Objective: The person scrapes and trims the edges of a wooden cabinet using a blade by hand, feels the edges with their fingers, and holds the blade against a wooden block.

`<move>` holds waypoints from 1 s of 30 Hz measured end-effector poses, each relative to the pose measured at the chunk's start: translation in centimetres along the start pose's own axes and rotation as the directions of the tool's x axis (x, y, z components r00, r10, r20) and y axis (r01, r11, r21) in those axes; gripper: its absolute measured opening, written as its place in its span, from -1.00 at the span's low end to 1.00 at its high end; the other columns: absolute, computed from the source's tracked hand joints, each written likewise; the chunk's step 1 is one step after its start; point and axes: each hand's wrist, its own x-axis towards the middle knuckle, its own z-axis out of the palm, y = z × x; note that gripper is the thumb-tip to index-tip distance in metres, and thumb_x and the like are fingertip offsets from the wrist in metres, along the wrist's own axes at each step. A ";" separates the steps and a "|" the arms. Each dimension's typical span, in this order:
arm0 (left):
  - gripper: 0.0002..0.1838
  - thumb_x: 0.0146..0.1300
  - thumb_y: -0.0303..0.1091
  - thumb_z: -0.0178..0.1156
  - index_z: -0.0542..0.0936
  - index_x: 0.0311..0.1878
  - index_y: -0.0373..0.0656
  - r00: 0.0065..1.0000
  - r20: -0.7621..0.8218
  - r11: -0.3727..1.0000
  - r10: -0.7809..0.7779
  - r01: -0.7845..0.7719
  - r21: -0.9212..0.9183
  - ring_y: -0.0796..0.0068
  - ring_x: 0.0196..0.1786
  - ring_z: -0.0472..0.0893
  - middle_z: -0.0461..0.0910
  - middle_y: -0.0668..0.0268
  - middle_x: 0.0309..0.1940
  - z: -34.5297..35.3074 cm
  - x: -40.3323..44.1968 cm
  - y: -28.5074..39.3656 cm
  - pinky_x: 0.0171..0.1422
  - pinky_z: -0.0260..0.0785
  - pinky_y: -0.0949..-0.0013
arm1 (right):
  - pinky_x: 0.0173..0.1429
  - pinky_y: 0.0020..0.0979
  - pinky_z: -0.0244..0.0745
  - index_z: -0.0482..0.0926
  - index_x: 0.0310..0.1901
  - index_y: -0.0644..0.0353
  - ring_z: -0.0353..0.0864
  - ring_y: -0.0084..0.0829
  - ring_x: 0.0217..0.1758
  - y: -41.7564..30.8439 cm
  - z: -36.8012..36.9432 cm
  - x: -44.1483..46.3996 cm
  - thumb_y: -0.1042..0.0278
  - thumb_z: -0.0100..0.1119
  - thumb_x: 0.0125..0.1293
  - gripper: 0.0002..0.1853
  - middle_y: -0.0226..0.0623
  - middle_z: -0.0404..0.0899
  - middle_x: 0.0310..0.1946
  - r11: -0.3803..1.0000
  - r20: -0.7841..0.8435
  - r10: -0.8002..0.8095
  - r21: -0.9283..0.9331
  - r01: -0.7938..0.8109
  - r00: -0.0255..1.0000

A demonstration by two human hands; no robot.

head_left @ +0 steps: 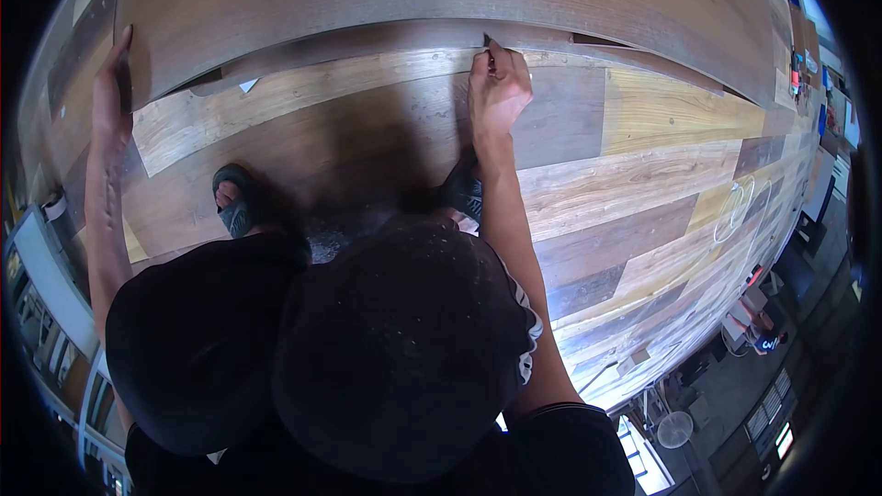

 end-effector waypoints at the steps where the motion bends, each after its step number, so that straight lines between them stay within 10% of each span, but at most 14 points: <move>1: -0.27 0.54 0.11 0.25 0.50 0.53 -0.28 1.000 0.011 1.000 -0.012 0.012 -0.003 0.33 0.44 0.55 0.56 0.15 0.43 0.2 -0.2 0.1 0.59 0.28 0.31 | -0.20 -0.19 0.68 0.84 -0.08 0.26 0.73 -0.21 -0.36 -0.6 0.4 -0.2 0.46 0.37 0.26 -0.78 -0.15 0.71 -0.34 1.000 0.001 -0.020 0.005 0.020 1.000; 13: -0.22 0.53 0.14 0.26 0.47 0.53 -0.32 0.998 0.047 0.999 -0.041 0.040 0.014 0.31 0.42 0.57 0.57 0.11 0.42 -0.3 0.1 0.1 0.56 0.33 0.30 | -0.05 -0.06 0.71 0.75 -0.15 0.16 0.74 -0.05 -0.17 -11.2 5.8 -6.3 0.49 0.34 0.25 -0.85 -0.16 0.70 -0.27 0.917 0.264 -0.335 0.312 0.249 0.904; 22: -0.24 0.57 0.11 0.21 0.42 0.56 -0.33 0.996 0.075 0.998 -0.045 0.048 -0.032 0.33 0.42 0.57 0.57 0.13 0.40 -0.5 0.9 -0.5 0.56 0.32 0.32 | -0.16 -0.22 0.69 0.84 -0.03 0.26 0.75 -0.27 -0.33 13.0 -8.9 6.0 0.40 0.37 0.38 -0.79 -0.14 0.78 -0.24 0.970 -0.128 0.121 -0.194 -0.144 0.984; 30: -0.36 0.54 -0.02 0.29 0.54 0.46 -0.31 0.997 0.036 0.994 0.069 -0.065 -0.088 0.33 0.39 0.59 0.62 0.23 0.36 -1.5 1.8 -1.2 0.56 0.33 0.29 | -0.09 -0.20 0.70 0.84 -0.02 0.34 0.79 -0.20 -0.26 13.2 -5.9 5.7 0.41 0.37 0.34 -0.74 -0.08 0.81 -0.21 0.981 -0.159 0.166 -0.069 -0.179 0.973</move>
